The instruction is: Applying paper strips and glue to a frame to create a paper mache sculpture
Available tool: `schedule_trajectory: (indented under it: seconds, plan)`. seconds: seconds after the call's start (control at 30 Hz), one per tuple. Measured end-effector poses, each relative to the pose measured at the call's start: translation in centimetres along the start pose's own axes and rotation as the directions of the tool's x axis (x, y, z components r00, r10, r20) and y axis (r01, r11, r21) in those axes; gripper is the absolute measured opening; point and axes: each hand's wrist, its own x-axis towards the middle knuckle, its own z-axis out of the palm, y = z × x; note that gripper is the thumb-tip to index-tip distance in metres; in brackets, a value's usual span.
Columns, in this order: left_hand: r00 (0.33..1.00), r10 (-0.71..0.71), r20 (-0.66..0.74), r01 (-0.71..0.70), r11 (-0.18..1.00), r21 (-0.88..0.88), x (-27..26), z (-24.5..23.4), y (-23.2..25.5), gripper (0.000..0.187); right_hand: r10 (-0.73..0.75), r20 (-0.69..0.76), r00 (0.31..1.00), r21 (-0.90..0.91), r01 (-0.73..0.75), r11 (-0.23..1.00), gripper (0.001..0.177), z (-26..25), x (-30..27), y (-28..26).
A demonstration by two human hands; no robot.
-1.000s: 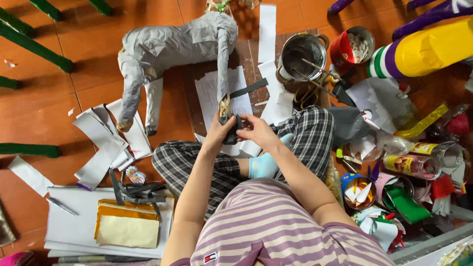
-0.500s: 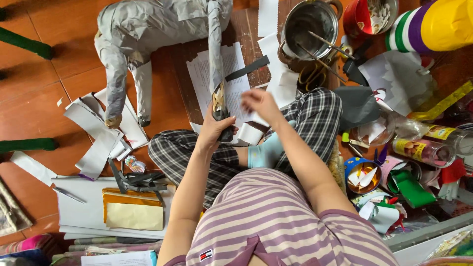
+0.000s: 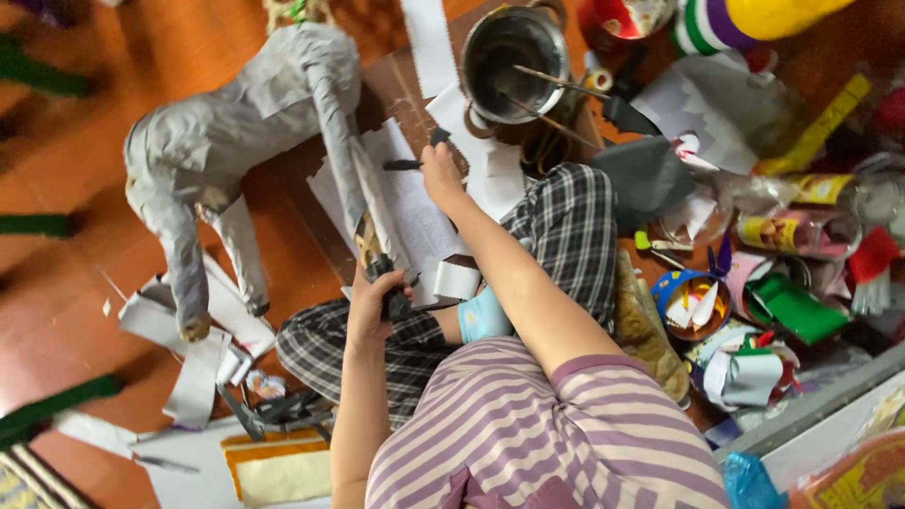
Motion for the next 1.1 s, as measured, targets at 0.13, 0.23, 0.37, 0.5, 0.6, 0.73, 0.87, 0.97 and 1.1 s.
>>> schedule_trajectory:
  seconds: [0.13,0.23,0.37,0.5,0.6,0.73,0.87,0.97,1.1]
  plan:
    - [0.998,0.023,0.061,-0.022,1.000,-0.015,0.6,-0.5,-0.3,0.057,-0.010,-0.104,0.995,0.314,0.043,0.948,0.014,-4.2,-1.8,-0.7]
    - [0.996,0.014,0.093,-0.010,0.999,-0.044,-0.6,0.8,1.0,0.057,-0.141,-0.419,0.897,0.324,0.292,0.900,0.016,-10.5,-7.0,-1.5]
    - [0.997,0.001,0.080,0.001,1.000,-0.026,-1.2,1.2,1.6,0.069,0.228,-0.683,0.693,0.618,0.383,0.687,0.027,-23.9,-11.5,-0.7]
    - [0.996,-0.048,0.076,0.047,0.999,0.012,-1.1,1.5,1.5,0.068,0.158,-0.823,0.546,0.324,0.223,0.920,0.023,-30.6,-11.8,9.7]
    - [0.985,0.059,0.164,-0.055,0.998,-0.032,0.5,0.2,0.3,0.060,0.147,-0.615,0.774,-0.027,-0.208,0.978,0.078,-30.9,-13.0,13.3]
    - [0.993,0.019,0.115,-0.011,0.997,-0.074,0.9,-0.3,-0.2,0.055,-0.083,-0.566,0.820,-0.066,0.056,0.996,0.041,-28.3,-16.1,4.6]
    - [0.987,0.087,0.135,-0.072,0.991,-0.109,-0.2,0.5,0.5,0.024,-0.170,-0.122,0.978,0.046,0.177,0.983,0.022,-20.4,-19.1,-0.3]
    - [0.989,0.073,0.131,-0.058,0.991,-0.118,0.0,0.1,0.4,0.026,-0.336,0.326,0.883,0.083,0.328,0.941,0.036,-11.3,-20.0,1.6]
    - [0.988,0.096,0.120,-0.083,0.991,-0.104,0.5,-0.1,0.0,0.030,-0.194,0.511,0.837,-0.117,0.292,0.949,0.074,-5.0,-20.2,0.3]
